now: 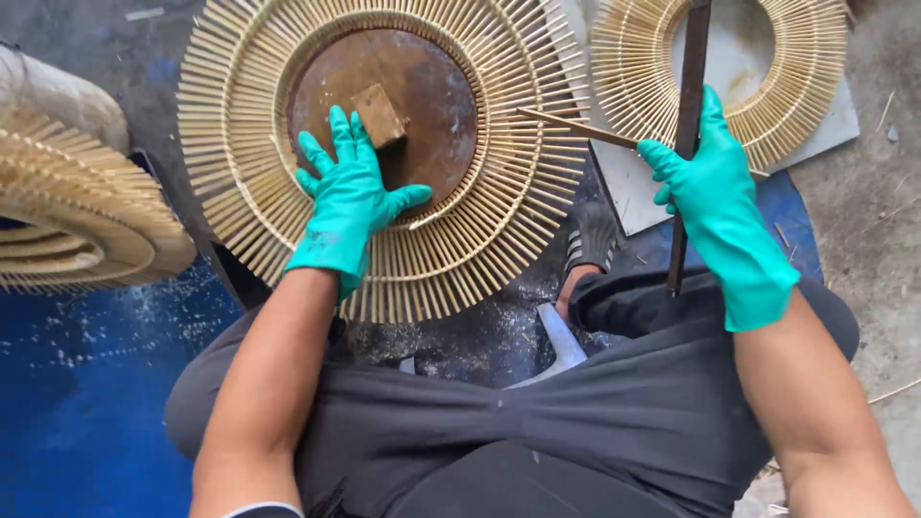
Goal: The recorder is shown using a file or sanding tool to smooth the edges of a circular wooden/bamboo craft item consisting of many small radial spokes.
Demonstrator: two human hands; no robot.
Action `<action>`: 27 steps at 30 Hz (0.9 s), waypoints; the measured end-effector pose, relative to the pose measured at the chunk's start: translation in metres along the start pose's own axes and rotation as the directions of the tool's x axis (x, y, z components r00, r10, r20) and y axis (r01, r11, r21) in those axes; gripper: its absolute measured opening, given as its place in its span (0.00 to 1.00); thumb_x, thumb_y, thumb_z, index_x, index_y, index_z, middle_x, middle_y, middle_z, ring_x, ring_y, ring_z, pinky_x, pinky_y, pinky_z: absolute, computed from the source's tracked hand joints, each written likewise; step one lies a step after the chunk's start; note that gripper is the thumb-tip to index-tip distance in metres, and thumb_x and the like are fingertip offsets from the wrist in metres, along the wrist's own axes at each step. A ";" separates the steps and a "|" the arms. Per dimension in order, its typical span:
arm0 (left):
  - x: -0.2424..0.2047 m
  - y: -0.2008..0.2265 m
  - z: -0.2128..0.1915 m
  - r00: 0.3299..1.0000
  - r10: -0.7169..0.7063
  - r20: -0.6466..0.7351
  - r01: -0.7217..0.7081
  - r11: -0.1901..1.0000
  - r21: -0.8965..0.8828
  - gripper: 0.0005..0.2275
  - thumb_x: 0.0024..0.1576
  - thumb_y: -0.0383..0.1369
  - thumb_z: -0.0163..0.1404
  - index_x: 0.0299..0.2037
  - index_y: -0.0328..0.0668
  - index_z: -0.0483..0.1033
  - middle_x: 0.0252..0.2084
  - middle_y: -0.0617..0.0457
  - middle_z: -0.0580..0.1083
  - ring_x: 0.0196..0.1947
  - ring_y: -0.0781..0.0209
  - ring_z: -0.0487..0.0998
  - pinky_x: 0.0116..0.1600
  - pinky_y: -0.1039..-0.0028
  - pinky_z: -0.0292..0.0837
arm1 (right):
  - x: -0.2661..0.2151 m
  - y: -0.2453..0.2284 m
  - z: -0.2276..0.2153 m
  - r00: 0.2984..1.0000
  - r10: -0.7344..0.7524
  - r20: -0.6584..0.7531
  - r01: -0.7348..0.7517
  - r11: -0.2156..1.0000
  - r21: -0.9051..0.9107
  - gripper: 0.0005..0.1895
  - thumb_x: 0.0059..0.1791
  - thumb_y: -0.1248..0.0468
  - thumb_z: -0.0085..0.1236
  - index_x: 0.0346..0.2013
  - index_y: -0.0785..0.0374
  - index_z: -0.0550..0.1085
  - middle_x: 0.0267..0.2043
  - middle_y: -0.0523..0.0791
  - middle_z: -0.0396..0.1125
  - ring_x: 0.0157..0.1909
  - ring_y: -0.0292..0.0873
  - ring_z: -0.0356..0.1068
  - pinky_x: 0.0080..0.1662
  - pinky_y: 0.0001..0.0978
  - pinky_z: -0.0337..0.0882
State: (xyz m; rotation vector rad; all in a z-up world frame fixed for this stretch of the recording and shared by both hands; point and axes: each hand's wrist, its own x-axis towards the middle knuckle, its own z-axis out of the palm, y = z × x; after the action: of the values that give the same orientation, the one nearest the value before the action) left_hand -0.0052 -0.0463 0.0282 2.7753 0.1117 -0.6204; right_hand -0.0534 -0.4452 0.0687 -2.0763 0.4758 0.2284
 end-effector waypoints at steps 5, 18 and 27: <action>-0.001 -0.015 0.007 0.997 0.074 0.004 -0.074 0.995 0.066 0.67 0.37 0.68 0.62 0.78 0.35 0.33 0.80 0.43 0.31 0.75 0.19 0.27 0.70 0.23 0.31 | 0.025 0.021 0.038 0.995 -0.078 0.063 0.080 0.996 -0.031 0.46 0.55 0.63 0.65 0.82 0.48 0.49 0.38 0.43 0.71 0.24 0.34 0.66 0.25 0.30 0.68; 0.004 -0.020 0.001 0.997 0.078 0.016 -0.080 0.990 0.119 0.68 0.37 0.69 0.62 0.78 0.31 0.35 0.80 0.40 0.31 0.74 0.17 0.26 0.69 0.21 0.31 | 0.025 0.003 0.023 0.992 -0.090 0.093 0.108 0.972 -0.211 0.43 0.54 0.62 0.69 0.80 0.43 0.58 0.39 0.43 0.72 0.24 0.35 0.66 0.26 0.32 0.68; 0.008 -0.031 0.008 0.988 0.153 -0.021 -0.149 0.980 0.133 0.70 0.39 0.71 0.62 0.79 0.29 0.32 0.82 0.40 0.33 0.76 0.18 0.27 0.71 0.22 0.31 | 0.025 0.022 0.028 0.984 -0.143 0.104 0.159 0.973 -0.168 0.42 0.55 0.62 0.70 0.79 0.46 0.57 0.44 0.43 0.74 0.26 0.34 0.70 0.27 0.31 0.72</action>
State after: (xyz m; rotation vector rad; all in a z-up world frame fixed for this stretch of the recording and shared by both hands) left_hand -0.0061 -0.0188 0.0094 2.8855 -0.1375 -0.5641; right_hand -0.0392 -0.4372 0.0281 -2.2516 0.2480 0.2823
